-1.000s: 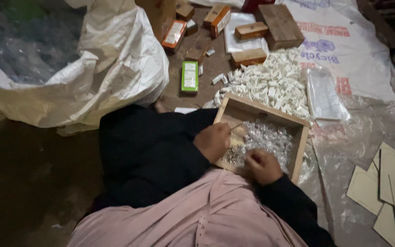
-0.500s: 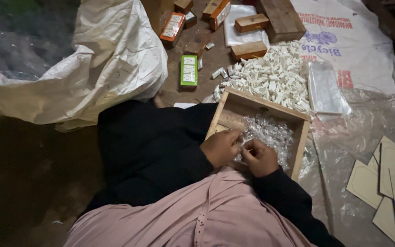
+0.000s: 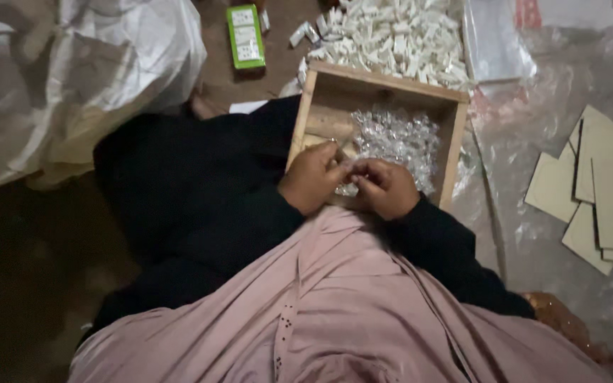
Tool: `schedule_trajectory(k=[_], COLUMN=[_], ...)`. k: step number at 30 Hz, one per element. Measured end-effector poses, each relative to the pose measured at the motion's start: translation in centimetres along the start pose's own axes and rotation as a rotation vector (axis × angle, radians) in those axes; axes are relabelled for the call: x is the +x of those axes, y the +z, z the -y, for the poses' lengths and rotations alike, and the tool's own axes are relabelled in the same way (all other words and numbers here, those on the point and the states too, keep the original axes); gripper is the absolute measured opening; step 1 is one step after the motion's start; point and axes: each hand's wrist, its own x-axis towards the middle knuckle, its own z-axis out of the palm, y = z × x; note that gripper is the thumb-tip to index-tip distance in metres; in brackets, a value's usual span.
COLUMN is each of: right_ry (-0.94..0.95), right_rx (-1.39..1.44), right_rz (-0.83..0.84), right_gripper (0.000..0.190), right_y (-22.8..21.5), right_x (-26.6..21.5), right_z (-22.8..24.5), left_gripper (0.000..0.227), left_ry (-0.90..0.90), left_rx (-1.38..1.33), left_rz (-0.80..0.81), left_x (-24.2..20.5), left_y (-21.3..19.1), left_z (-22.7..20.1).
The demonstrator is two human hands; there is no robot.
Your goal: The person sits on the floor and repeatedly picks up small clear plastic components from a wooden box, attaches them to white plastic bases, and places the assembled units back into the box. The workspace includes piles of white components, cardboard pieces, and packaging materials.
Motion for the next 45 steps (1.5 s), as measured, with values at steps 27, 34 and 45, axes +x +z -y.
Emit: schedule_trajectory(k=[27,34,45], right_ry=[-0.119,0.175,0.421], right_rx=[-0.777,-0.529,-0.541], right_rz=[-0.334,-0.568,-0.293], right_gripper=[0.063,0.093,0.053], right_y=[-5.8,-11.6,-10.7], right_x=[5.6,0.0,-1.6], right_z=[2.5,-2.5,-11.1], left_gripper=[0.019,0.057,0.039], left_ry=[-0.054,-0.444,-0.392], left_rx=[0.203,0.340,0.505], left_rz=[-0.171,-0.138,-0.037], left_x=[0.2,0.4,-0.4], left_y=[-3.8,-6.3,-5.4], left_z=[1.0,4.2,3.8])
